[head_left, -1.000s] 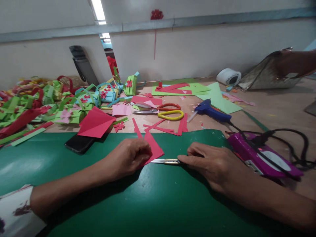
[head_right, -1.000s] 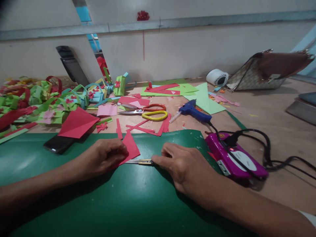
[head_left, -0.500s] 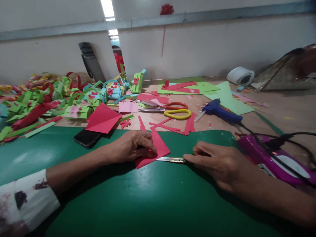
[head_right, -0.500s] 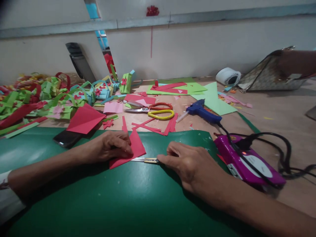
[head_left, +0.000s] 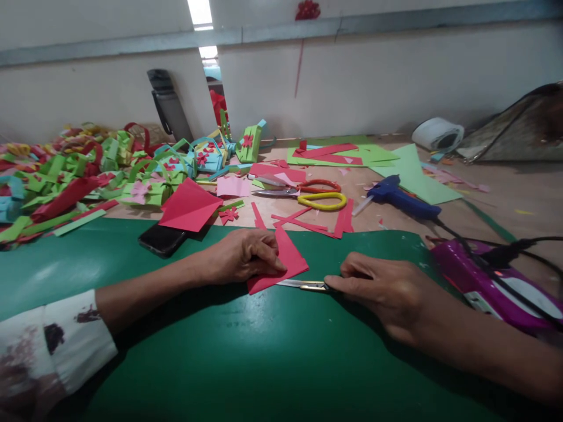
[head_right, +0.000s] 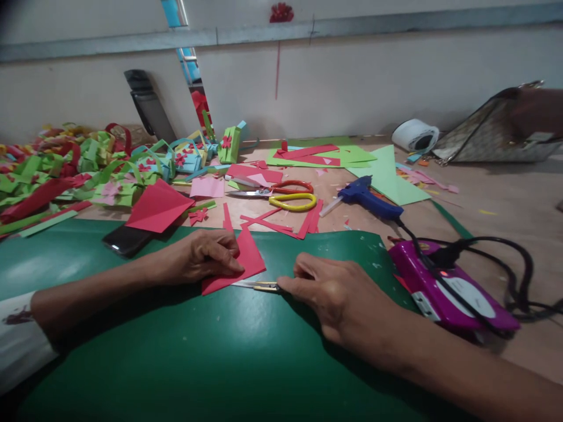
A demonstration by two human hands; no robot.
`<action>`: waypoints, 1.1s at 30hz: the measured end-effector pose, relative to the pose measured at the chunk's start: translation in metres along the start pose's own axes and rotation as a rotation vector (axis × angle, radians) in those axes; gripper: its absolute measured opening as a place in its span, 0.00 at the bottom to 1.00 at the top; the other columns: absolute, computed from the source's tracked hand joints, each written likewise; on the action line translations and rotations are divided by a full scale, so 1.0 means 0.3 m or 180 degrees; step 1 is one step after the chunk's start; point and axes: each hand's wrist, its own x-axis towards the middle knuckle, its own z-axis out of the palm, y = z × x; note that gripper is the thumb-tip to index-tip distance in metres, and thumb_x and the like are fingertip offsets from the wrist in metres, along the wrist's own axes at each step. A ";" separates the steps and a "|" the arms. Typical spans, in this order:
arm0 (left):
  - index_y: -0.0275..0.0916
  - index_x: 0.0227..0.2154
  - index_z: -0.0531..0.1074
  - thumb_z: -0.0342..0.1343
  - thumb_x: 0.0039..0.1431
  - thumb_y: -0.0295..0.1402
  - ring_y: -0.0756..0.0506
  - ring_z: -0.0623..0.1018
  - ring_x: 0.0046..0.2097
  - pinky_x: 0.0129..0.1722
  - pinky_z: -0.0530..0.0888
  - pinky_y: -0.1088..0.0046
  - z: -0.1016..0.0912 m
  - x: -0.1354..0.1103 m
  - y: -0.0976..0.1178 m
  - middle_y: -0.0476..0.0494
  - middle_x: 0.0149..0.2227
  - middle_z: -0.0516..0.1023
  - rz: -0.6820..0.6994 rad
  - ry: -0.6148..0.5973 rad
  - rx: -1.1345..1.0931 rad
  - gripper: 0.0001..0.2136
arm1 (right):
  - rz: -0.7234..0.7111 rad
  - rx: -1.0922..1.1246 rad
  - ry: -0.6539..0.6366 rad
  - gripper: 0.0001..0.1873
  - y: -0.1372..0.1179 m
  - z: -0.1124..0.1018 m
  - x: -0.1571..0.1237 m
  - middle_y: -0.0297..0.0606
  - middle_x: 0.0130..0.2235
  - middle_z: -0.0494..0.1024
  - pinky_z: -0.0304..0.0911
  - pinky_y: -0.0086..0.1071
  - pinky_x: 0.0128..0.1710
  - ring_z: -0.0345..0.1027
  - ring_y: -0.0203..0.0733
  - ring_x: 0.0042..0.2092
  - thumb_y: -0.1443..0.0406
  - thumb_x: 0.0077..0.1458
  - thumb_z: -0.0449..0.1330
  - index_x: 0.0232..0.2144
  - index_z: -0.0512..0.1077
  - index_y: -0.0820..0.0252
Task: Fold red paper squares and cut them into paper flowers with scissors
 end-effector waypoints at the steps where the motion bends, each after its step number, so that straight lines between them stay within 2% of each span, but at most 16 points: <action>1: 0.38 0.31 0.79 0.57 0.57 0.29 0.53 0.68 0.30 0.31 0.63 0.78 0.000 0.000 -0.001 0.50 0.28 0.68 -0.0012 0.0005 0.0009 0.06 | -0.0027 0.0022 -0.0129 0.24 -0.005 -0.001 0.004 0.37 0.29 0.68 0.56 0.29 0.26 0.62 0.39 0.27 0.78 0.48 0.49 0.42 0.75 0.58; 3: 0.39 0.33 0.80 0.57 0.57 0.29 0.52 0.68 0.31 0.31 0.64 0.77 0.000 -0.001 -0.003 0.50 0.28 0.68 -0.0033 -0.0006 0.0029 0.06 | -0.0044 0.0066 -0.0271 0.25 -0.011 0.000 0.009 0.39 0.30 0.67 0.56 0.31 0.27 0.62 0.41 0.28 0.80 0.48 0.48 0.43 0.74 0.60; 10: 0.40 0.34 0.80 0.57 0.57 0.29 0.52 0.69 0.31 0.31 0.64 0.77 0.002 -0.001 -0.007 0.50 0.28 0.69 -0.0006 0.0005 0.0044 0.07 | -0.0185 0.0054 -0.0256 0.23 -0.019 0.017 0.017 0.39 0.31 0.67 0.54 0.32 0.27 0.62 0.42 0.28 0.79 0.49 0.48 0.43 0.73 0.60; 14: 0.39 0.35 0.80 0.57 0.57 0.29 0.52 0.69 0.31 0.31 0.64 0.77 0.004 -0.001 -0.008 0.49 0.29 0.70 0.0006 0.0037 0.0081 0.07 | -0.0168 0.0108 -0.0407 0.24 -0.031 0.018 0.029 0.39 0.31 0.67 0.54 0.31 0.27 0.61 0.41 0.28 0.80 0.48 0.47 0.43 0.72 0.60; 33: 0.42 0.34 0.79 0.53 0.61 0.32 0.51 0.68 0.32 0.31 0.63 0.76 0.015 -0.015 -0.012 0.48 0.30 0.70 0.0247 0.0146 0.0408 0.09 | -0.0330 0.0056 -0.0317 0.23 -0.044 0.042 0.048 0.39 0.32 0.68 0.51 0.31 0.26 0.60 0.40 0.28 0.79 0.52 0.46 0.46 0.70 0.61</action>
